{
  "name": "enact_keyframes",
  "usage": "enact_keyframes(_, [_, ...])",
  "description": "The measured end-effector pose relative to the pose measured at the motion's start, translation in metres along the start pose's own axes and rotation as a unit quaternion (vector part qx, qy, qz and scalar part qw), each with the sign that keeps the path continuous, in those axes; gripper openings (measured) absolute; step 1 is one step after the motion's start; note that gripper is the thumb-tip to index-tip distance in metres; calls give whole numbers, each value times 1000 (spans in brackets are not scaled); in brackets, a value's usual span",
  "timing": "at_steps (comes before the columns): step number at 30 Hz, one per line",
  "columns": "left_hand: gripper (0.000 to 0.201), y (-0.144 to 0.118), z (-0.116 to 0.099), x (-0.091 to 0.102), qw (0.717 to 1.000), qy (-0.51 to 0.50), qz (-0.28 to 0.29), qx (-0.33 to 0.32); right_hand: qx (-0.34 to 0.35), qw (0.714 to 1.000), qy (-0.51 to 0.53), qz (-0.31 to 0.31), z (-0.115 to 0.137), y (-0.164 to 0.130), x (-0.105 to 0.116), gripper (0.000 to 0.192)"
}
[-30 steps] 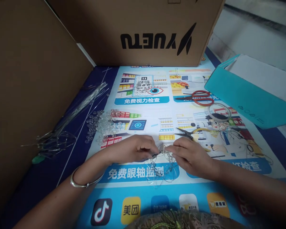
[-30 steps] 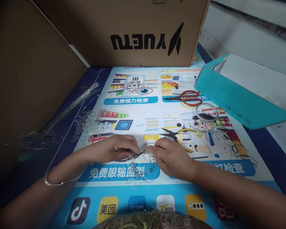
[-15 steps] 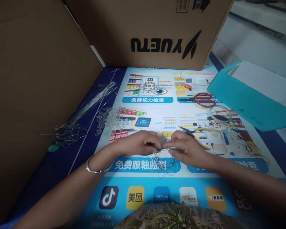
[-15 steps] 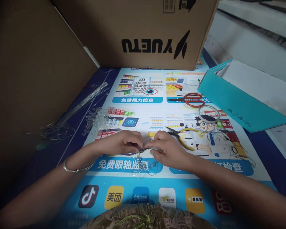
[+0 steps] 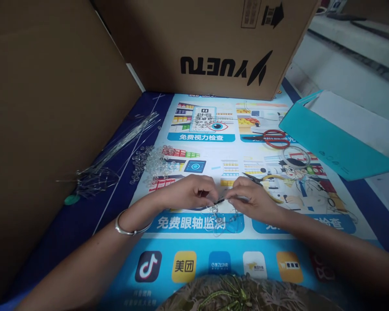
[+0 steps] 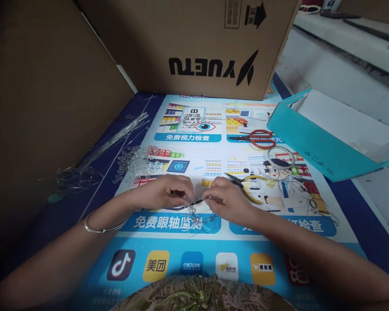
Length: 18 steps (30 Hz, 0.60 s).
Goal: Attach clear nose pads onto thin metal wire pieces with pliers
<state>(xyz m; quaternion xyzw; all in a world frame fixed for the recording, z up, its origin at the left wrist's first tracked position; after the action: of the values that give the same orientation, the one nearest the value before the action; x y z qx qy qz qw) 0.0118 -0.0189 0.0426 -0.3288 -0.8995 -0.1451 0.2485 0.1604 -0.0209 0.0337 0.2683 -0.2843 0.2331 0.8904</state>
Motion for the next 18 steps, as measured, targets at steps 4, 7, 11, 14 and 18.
enact_keyframes(4, [14,1,-5,-5,1000,6,12,-15,8,1000,6,-19,-2,0,3,17])
enact_keyframes(7, [14,3,-6,-7,1000,5,-1,-29,5,999,8,-39,-3,0,4,17])
enact_keyframes(11, [12,4,-4,-11,999,23,-22,-31,4,998,0,-65,-7,-1,3,18])
enact_keyframes(14, [11,5,-2,-11,997,50,-45,-30,5,996,-12,-89,-10,-1,2,18])
enact_keyframes(18, [14,10,5,-5,990,84,-111,-33,-12,991,-40,-127,-15,6,7,16])
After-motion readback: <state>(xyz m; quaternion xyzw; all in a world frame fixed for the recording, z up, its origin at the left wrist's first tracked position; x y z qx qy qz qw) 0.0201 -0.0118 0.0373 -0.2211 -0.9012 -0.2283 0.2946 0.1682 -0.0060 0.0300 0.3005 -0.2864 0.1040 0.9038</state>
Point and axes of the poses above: each hand's wrist, its own y-axis towards the middle knuckle, its own x-axis out of the back of the hand, z = x × y, the point moved 6 cm from there along y, towards the middle knuckle, and after that the axes turned 12 degrees about -z, right-handed, at the moved point
